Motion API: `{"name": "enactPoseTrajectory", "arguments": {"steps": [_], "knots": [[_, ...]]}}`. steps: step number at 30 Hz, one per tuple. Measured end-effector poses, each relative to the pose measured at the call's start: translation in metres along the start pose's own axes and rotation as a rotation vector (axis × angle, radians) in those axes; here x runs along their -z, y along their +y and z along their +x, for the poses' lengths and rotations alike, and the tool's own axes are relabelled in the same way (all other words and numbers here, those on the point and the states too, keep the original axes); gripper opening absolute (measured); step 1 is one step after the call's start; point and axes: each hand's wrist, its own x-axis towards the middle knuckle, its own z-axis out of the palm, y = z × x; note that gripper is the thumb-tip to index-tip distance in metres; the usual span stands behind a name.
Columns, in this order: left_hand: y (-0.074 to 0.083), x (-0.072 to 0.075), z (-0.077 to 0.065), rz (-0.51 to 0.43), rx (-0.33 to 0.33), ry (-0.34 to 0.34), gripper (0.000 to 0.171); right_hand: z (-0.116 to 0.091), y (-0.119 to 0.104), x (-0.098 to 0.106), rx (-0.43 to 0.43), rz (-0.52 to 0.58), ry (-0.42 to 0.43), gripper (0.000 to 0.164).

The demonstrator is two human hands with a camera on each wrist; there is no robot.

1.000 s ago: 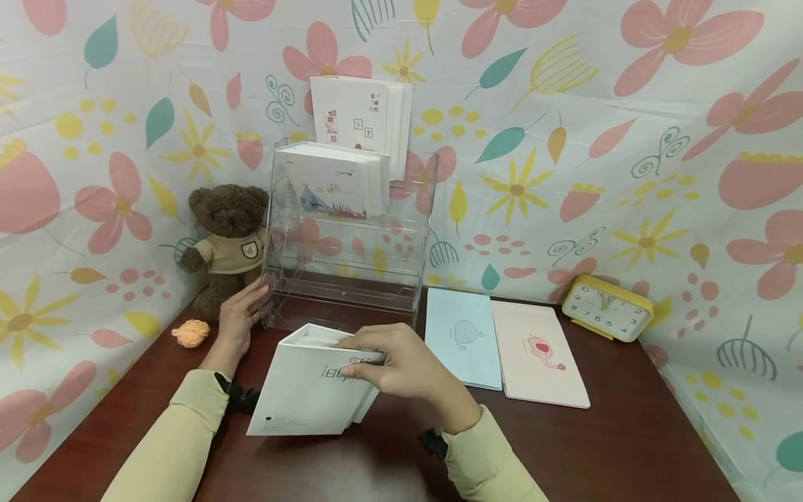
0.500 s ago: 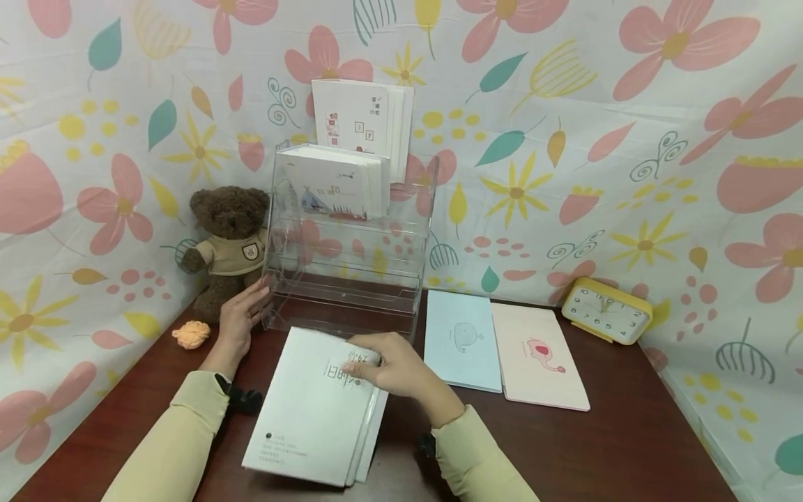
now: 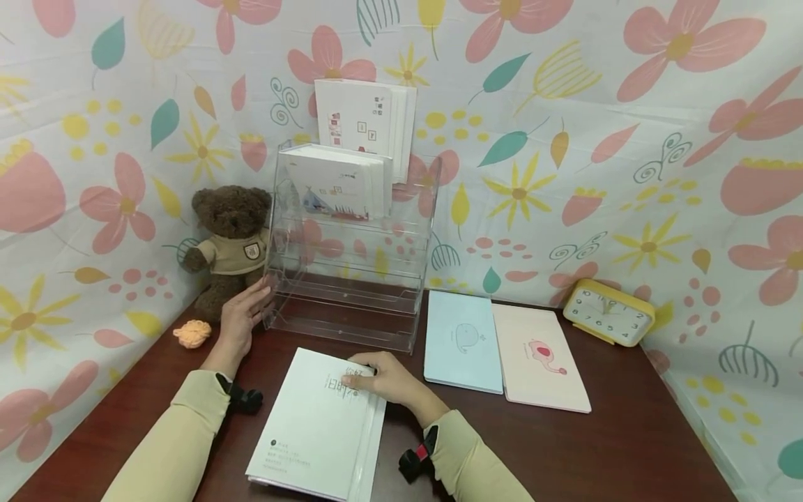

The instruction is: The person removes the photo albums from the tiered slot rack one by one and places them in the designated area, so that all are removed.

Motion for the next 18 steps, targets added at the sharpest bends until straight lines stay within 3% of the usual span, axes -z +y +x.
{"name": "enactPoseTrajectory", "arguments": {"steps": [8, 18], "knots": [[0.003, 0.000, 0.000, 0.023, 0.011, -0.012, 0.052, 0.005, 0.011, 0.004, -0.032, 0.098, 0.172, 0.027], [0.003, 0.000, -0.002, 0.042, 0.004, 0.002, 0.051, 0.009, 0.013, 0.004, -0.047, 0.053, 0.163, 0.028]]}}
